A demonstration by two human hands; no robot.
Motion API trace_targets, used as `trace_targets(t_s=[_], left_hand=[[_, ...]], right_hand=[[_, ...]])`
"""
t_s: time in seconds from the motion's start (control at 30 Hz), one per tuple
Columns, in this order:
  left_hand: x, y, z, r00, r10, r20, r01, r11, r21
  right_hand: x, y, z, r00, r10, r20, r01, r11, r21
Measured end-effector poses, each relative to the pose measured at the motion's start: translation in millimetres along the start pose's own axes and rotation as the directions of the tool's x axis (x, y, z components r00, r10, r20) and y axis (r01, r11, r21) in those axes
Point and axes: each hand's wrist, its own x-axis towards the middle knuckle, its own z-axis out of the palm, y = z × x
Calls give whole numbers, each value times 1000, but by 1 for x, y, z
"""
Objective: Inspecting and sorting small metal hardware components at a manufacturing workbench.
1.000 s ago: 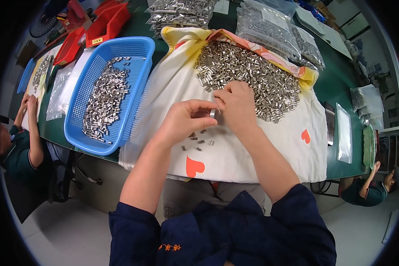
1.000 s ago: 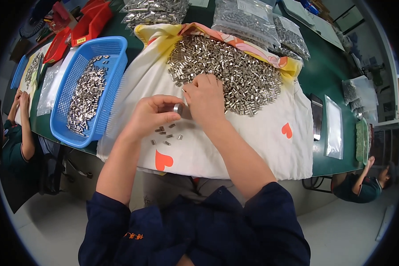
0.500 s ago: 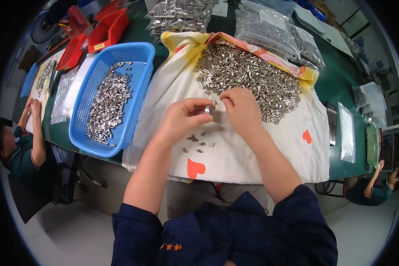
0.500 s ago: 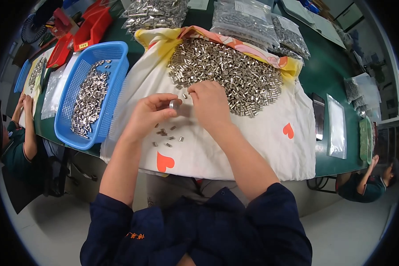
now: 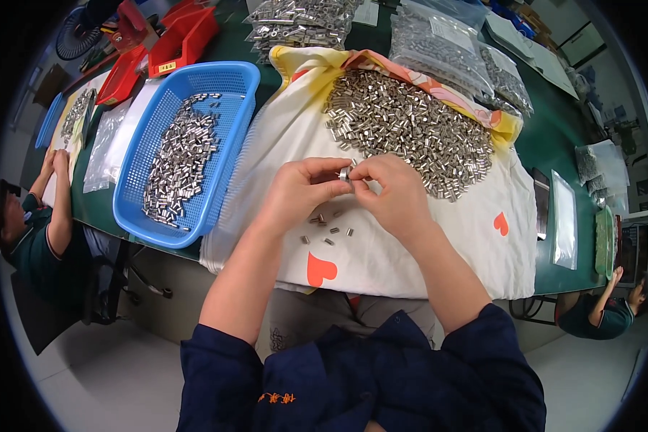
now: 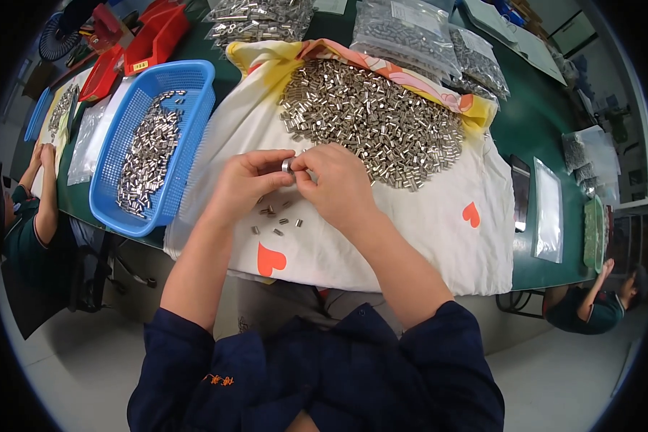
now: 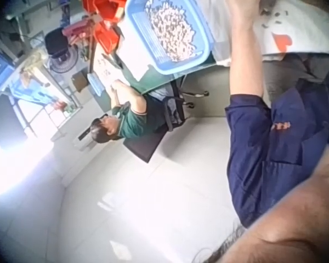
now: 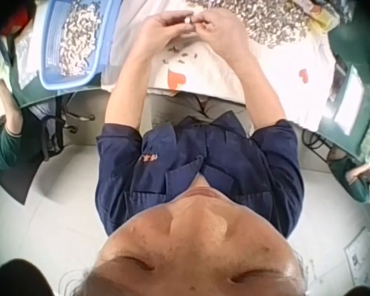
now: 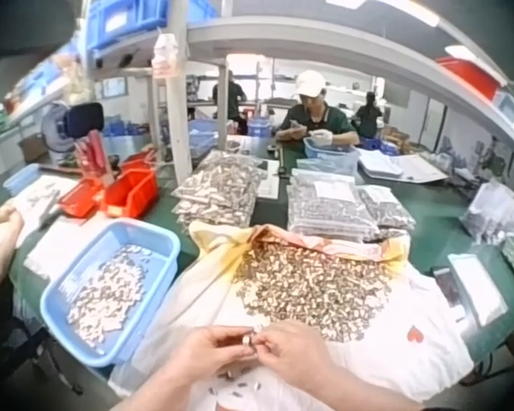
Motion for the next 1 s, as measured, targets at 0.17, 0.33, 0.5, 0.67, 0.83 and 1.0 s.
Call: trace_targets(t_s=[0.17, 0.33, 0.5, 0.67, 0.83, 1.0], left_hand=[[1, -5, 0, 999, 29, -26, -27, 997, 69], [-1, -1, 0, 1000, 12, -20, -11, 1000, 27], [-1, 1, 0, 1000, 20, -6, -20, 999, -41], [0, 3, 1, 1000, 5, -28, -6, 999, -39], [-3, 7, -2, 999, -36, 6, 36, 999, 37], [-2, 3, -2, 995, -72, 71, 70, 997, 31]], right_hand=[[-2, 2, 2, 999, 43, 26, -43, 999, -5], [-1, -3, 1, 967, 242, 74, -252, 950, 183], [-1, -5, -1, 995, 97, 29, -98, 994, 44], [-2, 1, 1, 999, 23, 28, -21, 998, -57], [3, 6, -8, 958, 213, 192, -255, 939, 231], [8, 18, -9, 941, 314, 129, -331, 932, 146]])
